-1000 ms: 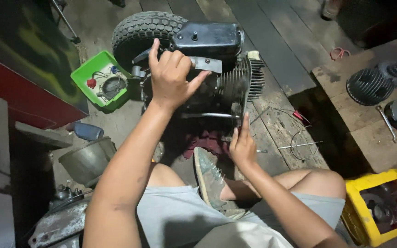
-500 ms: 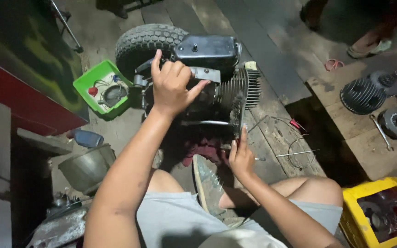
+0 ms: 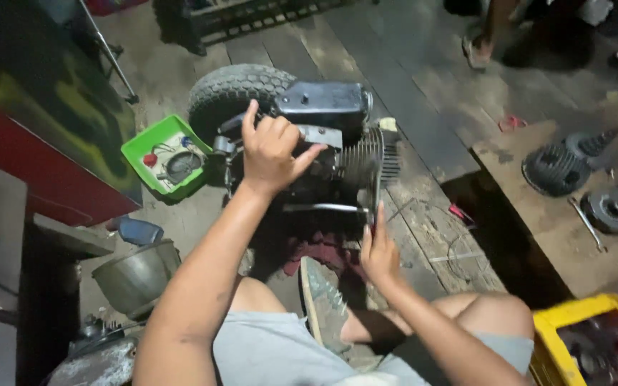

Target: Cleaning an engine block using a wire brush and performing adjustments with a wrench.

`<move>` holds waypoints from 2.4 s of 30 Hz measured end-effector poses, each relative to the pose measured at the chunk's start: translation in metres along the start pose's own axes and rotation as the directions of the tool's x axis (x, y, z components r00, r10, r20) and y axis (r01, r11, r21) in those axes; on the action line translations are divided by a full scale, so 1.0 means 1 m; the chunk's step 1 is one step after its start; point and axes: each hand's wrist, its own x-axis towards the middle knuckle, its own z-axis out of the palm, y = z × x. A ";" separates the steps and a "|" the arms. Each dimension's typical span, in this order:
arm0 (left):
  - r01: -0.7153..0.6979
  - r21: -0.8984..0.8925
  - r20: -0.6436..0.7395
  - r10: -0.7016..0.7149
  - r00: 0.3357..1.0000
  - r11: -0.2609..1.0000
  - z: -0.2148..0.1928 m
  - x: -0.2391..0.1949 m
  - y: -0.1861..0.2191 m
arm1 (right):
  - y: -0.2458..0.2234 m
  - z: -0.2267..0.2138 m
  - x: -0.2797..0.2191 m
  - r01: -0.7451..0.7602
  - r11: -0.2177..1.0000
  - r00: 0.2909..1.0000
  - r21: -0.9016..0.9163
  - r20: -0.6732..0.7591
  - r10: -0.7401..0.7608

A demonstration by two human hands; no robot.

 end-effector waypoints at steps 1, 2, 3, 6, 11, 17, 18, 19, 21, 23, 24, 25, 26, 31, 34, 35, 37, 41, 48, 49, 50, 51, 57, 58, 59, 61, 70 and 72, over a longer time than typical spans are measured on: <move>0.005 -0.012 0.011 -0.005 1.000 1.000 -0.001 -0.002 0.002 | -0.016 -0.013 0.012 -0.015 1.000 1.000 -0.005 0.006 0.015; 0.017 -0.008 0.019 -0.017 1.000 1.000 -0.002 0.000 0.003 | -0.033 -0.024 0.030 -0.003 0.999 1.000 0.044 -0.012 0.003; 0.029 -0.004 0.027 -0.029 0.999 1.000 -0.003 0.001 0.003 | -0.050 -0.036 0.047 0.011 0.996 1.000 0.092 -0.030 -0.008; 0.017 -0.003 0.009 -0.017 1.000 1.000 -0.005 0.004 0.003 | -0.068 -0.042 0.049 0.049 0.995 0.996 0.086 -0.085 -0.042; 0.014 -0.019 -0.008 -0.015 1.000 1.000 -0.002 0.000 0.000 | -0.013 -0.007 -0.028 -0.039 0.997 0.996 0.062 0.085 0.034; 0.013 -0.024 -0.014 -0.013 1.000 1.000 -0.001 0.003 0.001 | -0.027 -0.046 -0.007 0.024 0.999 1.000 0.031 -0.007 -0.023; 0.009 -0.013 -0.009 -0.009 1.000 1.000 -0.002 0.004 0.000 | -0.030 -0.053 0.009 0.112 0.993 0.989 -0.040 -0.093 -0.116; 0.010 -0.012 -0.011 -0.010 1.000 1.000 -0.001 0.004 0.000 | -0.038 -0.058 0.021 0.114 0.993 0.989 -0.041 -0.093 -0.117; 0.013 -0.020 -0.014 -0.014 1.000 1.000 -0.001 0.002 0.000 | -0.054 -0.067 0.041 0.151 0.987 0.989 -0.057 0.011 -0.150; 0.017 -0.023 -0.010 -0.017 1.000 1.000 -0.001 0.002 -0.001 | -0.047 -0.049 0.031 0.144 0.987 0.990 -0.076 0.004 -0.144; 0.016 -0.024 -0.012 -0.016 1.000 1.000 -0.001 0.004 -0.002 | -0.043 -0.041 0.028 0.141 0.986 0.990 -0.094 -0.008 -0.142; 0.017 -0.025 -0.013 -0.017 1.000 1.000 0.000 0.003 0.000 | -0.030 -0.035 0.011 0.141 0.985 0.990 -0.095 -0.008 -0.143; 0.021 -0.029 -0.014 -0.021 1.000 0.999 0.000 0.003 0.000 | -0.018 -0.029 -0.004 0.111 0.988 0.993 -0.111 0.040 -0.107; 0.001 -0.035 -0.013 -0.001 1.000 0.999 -0.005 0.002 0.001 | -0.025 -0.032 -0.019 0.066 0.989 0.994 -0.130 0.092 -0.055; 0.104 -0.005 0.132 -0.103 0.986 0.995 -0.019 0.009 0.013 | -0.047 -0.046 0.012 0.163 0.968 0.986 -0.189 0.017 -0.163; 0.108 -0.011 0.131 -0.106 0.986 0.994 -0.019 0.011 0.014 | -0.056 -0.053 0.027 0.178 0.964 0.983 -0.199 -0.012 -0.184; 0.113 -0.010 0.134 -0.110 0.985 0.994 -0.023 0.009 0.016 | -0.068 -0.057 0.038 0.195 0.960 0.978 -0.203 -0.036 -0.206; 0.122 -0.007 0.125 -0.120 0.985 0.993 -0.023 0.014 0.016 | -0.054 -0.041 0.015 0.189 0.957 0.977 -0.219 -0.053 -0.205; 0.102 0.006 0.144 -0.102 0.984 0.995 -0.019 0.009 0.012 | -0.047 -0.029 -0.008 0.189 0.963 0.978 -0.190 -0.050 -0.202; 0.101 -0.007 0.154 -0.098 0.983 0.995 -0.020 0.008 0.015 | -0.048 -0.031 -0.005 0.174 0.966 0.981 -0.193 -0.050 -0.187; 0.107 -0.010 0.149 -0.105 0.983 0.994 -0.021 0.010 0.015 | -0.049 -0.032 0.005 0.173 0.965 0.982 -0.196 -0.042 -0.184; 0.114 -0.014 0.143 -0.111 0.983 0.993 -0.024 0.012 0.014 | -0.051 -0.033 0.014 0.171 0.965 0.983 -0.198 -0.034 -0.182; 0.113 -0.014 0.135 -0.110 0.985 0.994 -0.025 0.014 0.016 | -0.035 -0.023 -0.010 0.152 0.974 0.988 -0.166 0.018 -0.151; 0.108 -0.012 0.129 -0.105 0.986 0.994 -0.025 0.014 0.015 | -0.029 -0.021 -0.017 0.155 0.974 0.988 -0.165 0.012 -0.156; 0.115 -0.005 0.136 -0.113 0.984 0.993 -0.025 0.015 0.015 | -0.023 -0.019 -0.024 0.147 0.975 0.989 -0.165 0.039 -0.142; 0.123 -0.002 0.138 -0.122 0.983 0.992 -0.022 0.014 0.014 | -0.016 -0.017 -0.021 0.139 0.976 0.990 -0.169 0.064 -0.129; 0.121 0.006 0.134 -0.121 0.984 0.993 -0.024 0.012 0.015 | -0.062 -0.055 0.034 0.180 0.947 0.982 -0.265 0.002 -0.186; 0.124 -0.003 0.146 -0.123 0.982 0.992 -0.024 0.012 0.016 | -0.054 -0.063 0.022 0.237 0.914 0.971 -0.328 0.071 -0.226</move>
